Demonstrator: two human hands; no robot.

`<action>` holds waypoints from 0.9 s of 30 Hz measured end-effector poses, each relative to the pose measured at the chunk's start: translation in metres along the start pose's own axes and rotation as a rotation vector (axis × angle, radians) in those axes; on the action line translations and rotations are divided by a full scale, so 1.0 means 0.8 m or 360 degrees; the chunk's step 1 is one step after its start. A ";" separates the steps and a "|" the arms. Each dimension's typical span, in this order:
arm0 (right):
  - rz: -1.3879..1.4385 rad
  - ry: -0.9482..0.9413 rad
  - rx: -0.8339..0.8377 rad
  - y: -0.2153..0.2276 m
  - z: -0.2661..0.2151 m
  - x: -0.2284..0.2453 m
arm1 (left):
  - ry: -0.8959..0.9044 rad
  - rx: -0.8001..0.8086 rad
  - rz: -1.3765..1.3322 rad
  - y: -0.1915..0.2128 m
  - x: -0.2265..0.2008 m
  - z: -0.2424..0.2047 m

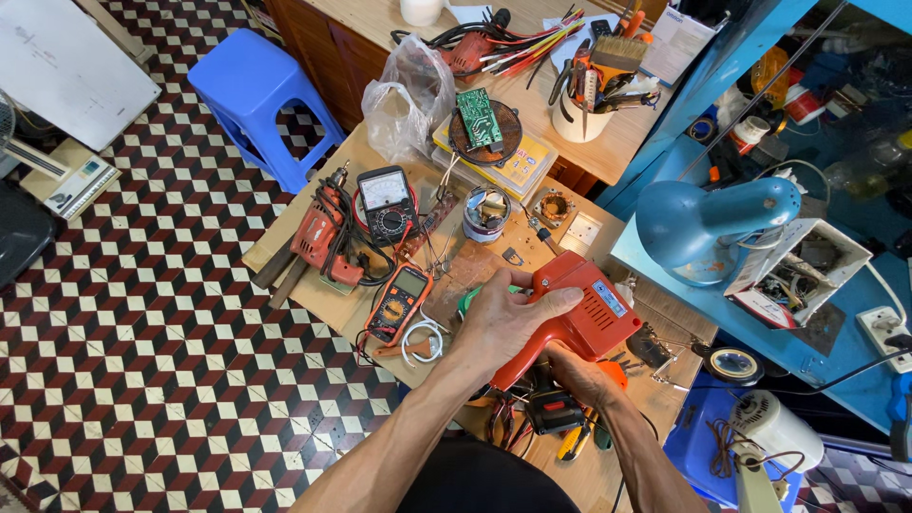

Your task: The person holds an orange heat gun and uses a screwdriver to remove screws from its casing. They then use a power drill to remove additional screws and a pair of pliers to adjust internal components. The person continues to manipulate the heat gun and its parts throughout the clip.

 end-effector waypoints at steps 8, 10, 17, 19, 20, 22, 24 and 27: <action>0.0048 0.0085 0.0047 -0.009 -0.005 0.012 | -0.0044 0.0003 -0.0019 0.002 0.000 0.004; -0.0005 0.0129 -0.0016 -0.005 -0.008 0.017 | 0.0020 -0.0004 0.0032 0.004 0.005 0.005; -0.0064 0.0085 -0.0032 -0.006 -0.012 0.019 | -0.0009 0.0041 0.0021 0.003 0.005 0.008; -0.0031 0.0083 -0.0022 -0.007 -0.011 0.018 | 0.0010 0.0035 0.0049 0.005 0.007 0.008; -0.0023 0.0074 -0.0021 -0.007 -0.011 0.018 | 0.0018 0.0032 0.0062 0.005 0.008 0.009; -0.0007 0.0055 -0.0016 -0.008 -0.011 0.017 | 0.0009 0.0041 0.0059 0.005 0.007 0.009; -0.0030 0.0067 0.0002 -0.010 -0.012 0.019 | -0.0004 0.0051 0.0037 0.004 0.006 0.009; -0.0045 0.0095 0.0022 -0.013 -0.015 0.023 | -0.0023 0.0078 -0.0021 0.002 0.004 0.009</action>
Point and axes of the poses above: each hand's wrist, its own z-axis towards the middle knuckle, its own y-axis out of the back of the hand, x = y × z, the point moved 10 cm from there along z, towards the middle knuckle
